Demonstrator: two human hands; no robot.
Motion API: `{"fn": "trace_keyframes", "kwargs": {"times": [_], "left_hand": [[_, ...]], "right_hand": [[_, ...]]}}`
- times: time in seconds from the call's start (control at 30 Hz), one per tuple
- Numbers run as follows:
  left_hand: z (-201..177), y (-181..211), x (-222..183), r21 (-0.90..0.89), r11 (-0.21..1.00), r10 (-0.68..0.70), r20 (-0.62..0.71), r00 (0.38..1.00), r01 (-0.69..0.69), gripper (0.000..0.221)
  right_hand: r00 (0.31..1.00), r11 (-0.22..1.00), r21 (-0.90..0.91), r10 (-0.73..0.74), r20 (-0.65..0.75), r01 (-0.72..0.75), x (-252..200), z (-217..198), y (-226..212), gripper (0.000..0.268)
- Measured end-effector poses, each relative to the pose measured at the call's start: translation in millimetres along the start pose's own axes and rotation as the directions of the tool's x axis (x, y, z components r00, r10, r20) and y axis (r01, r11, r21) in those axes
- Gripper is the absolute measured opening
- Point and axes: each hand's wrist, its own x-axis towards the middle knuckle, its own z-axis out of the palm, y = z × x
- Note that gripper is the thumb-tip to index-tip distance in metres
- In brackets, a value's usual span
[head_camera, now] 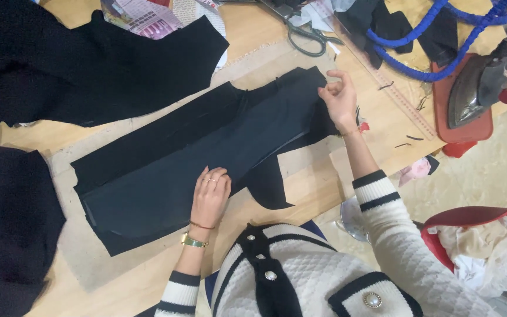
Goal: The person is ironing black fabric pieces and then placing a paper pattern on top to mark or align it for cutting.
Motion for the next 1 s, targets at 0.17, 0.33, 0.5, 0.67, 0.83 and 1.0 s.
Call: {"fn": "trace_keyframes", "kwargs": {"times": [0.17, 0.33, 0.5, 0.67, 0.83, 1.0], "left_hand": [[-19.3, 2.1, 9.6, -0.163, 0.986, -0.035, 0.025, 0.999, 0.039, 0.01], [-15.9, 0.1, 11.7, -0.211, 0.976, -0.041, 0.033, 0.999, 0.047, 0.013], [-6.2, -0.4, 6.4, -0.3, 0.95, -0.067, 0.06, 0.996, 0.082, 0.01], [-17.4, 17.0, 5.3, -0.324, 0.944, -0.037, 0.063, 0.997, 0.056, 0.017], [-9.8, 16.4, -11.5, -0.319, 0.94, -0.119, 0.036, 0.992, 0.124, 0.036], [-46.8, -40.6, -71.8, -0.08, 0.888, -0.453, 0.02, 0.891, 0.453, 0.049]], "right_hand": [[1.0, 0.994, -0.111, -0.005, -0.01, 0.004, -13.7, 0.0, -7.5, 0.043], [0.995, 0.999, -0.039, -0.034, -0.095, 0.031, -9.0, 1.3, 7.8, 0.041], [0.962, 0.988, -0.022, -0.151, -0.228, 0.15, -24.8, 4.3, 7.4, 0.035], [0.807, 0.693, -0.463, -0.583, 0.091, 0.553, -75.7, 65.1, -12.6, 0.034], [0.815, 0.674, -0.462, -0.517, 0.262, 0.576, -106.3, 101.5, -38.0, 0.049], [0.844, 0.644, -0.568, -0.498, 0.198, 0.513, -92.2, 81.1, -19.2, 0.051]]}}
